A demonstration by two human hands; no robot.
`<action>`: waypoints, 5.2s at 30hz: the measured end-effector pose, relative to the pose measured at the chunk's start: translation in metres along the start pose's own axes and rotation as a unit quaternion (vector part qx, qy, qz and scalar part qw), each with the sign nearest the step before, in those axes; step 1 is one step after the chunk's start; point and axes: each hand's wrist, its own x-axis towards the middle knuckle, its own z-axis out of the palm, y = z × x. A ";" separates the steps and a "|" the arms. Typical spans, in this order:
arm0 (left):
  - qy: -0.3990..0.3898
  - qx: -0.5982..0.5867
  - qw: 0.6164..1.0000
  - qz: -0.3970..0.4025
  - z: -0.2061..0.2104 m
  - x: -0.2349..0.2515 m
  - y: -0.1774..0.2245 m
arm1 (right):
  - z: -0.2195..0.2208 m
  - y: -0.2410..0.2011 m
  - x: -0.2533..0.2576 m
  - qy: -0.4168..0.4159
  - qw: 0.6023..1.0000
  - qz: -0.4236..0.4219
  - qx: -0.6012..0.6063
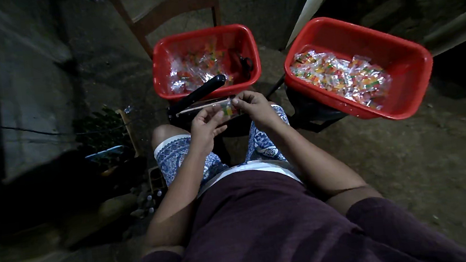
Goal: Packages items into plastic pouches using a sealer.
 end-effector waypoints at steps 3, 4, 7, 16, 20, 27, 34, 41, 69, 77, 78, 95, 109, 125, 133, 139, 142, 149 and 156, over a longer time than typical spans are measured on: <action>0.000 -0.029 0.999 -0.028 -0.002 0.001 -0.019 | 0.005 0.016 0.006 0.009 0.998 0.046 0.042; 0.009 -0.042 0.998 -0.035 -0.002 0.003 -0.023 | 0.007 0.021 0.009 0.012 0.997 0.060 0.047; 0.043 -0.088 0.993 -0.059 0.000 0.013 -0.037 | 0.010 0.030 0.016 0.026 0.995 0.087 0.037; 0.100 -0.223 0.965 -0.091 -0.002 0.051 -0.081 | 0.026 0.071 0.040 0.074 0.981 0.145 0.102; 0.125 -0.242 0.957 -0.101 0.000 0.059 -0.083 | 0.026 0.080 0.051 0.074 0.982 0.149 0.091; 0.155 -0.224 0.953 -0.130 0.002 0.078 -0.089 | 0.020 0.089 0.070 0.071 0.979 0.190 0.020; 0.180 -0.248 0.939 -0.157 0.003 0.091 -0.096 | 0.012 0.099 0.084 0.038 0.973 0.227 -0.012; 0.217 -0.239 0.930 -0.179 0.002 0.106 -0.098 | -0.028 0.057 0.110 0.048 0.970 0.113 -0.211; 0.297 -0.167 0.912 -0.228 0.022 0.115 -0.080 | -0.012 0.097 0.123 -0.082 0.870 -0.016 -0.487; 0.283 -0.184 0.915 -0.220 0.013 0.112 -0.086 | -0.014 0.110 0.124 -0.065 0.861 -0.046 -0.503; 0.281 -0.183 0.915 -0.222 0.012 0.111 -0.088 | -0.015 0.111 0.124 -0.062 0.860 -0.052 -0.504; 0.253 -0.154 0.931 -0.214 0.005 0.105 -0.096 | -0.016 0.120 0.124 -0.053 0.850 -0.073 -0.519; 0.241 -0.124 0.944 -0.189 0.008 0.109 -0.097 | 0.002 0.053 0.144 -0.126 0.869 0.017 -0.478; 0.221 -0.093 0.948 -0.207 0.002 0.112 -0.092 | 0.009 0.076 0.140 -0.047 0.862 0.045 -0.503; 0.234 -0.113 0.938 -0.229 0.004 0.114 -0.087 | 0.009 0.088 0.133 -0.036 0.860 0.043 -0.508; 0.221 -0.108 0.943 -0.224 0.001 0.116 -0.093 | 0.006 0.101 0.131 -0.025 0.851 0.008 -0.525; 0.216 -0.103 0.943 -0.229 0.001 0.114 -0.091 | 0.005 0.102 0.132 -0.022 0.851 0.007 -0.525; 0.207 -0.114 0.944 -0.231 0.004 0.110 -0.094 | 0.006 0.102 0.132 -0.021 0.849 0.003 -0.528; 0.211 -0.121 0.946 -0.215 0.005 0.112 -0.094 | 0.006 0.078 0.143 -0.063 0.859 0.060 -0.504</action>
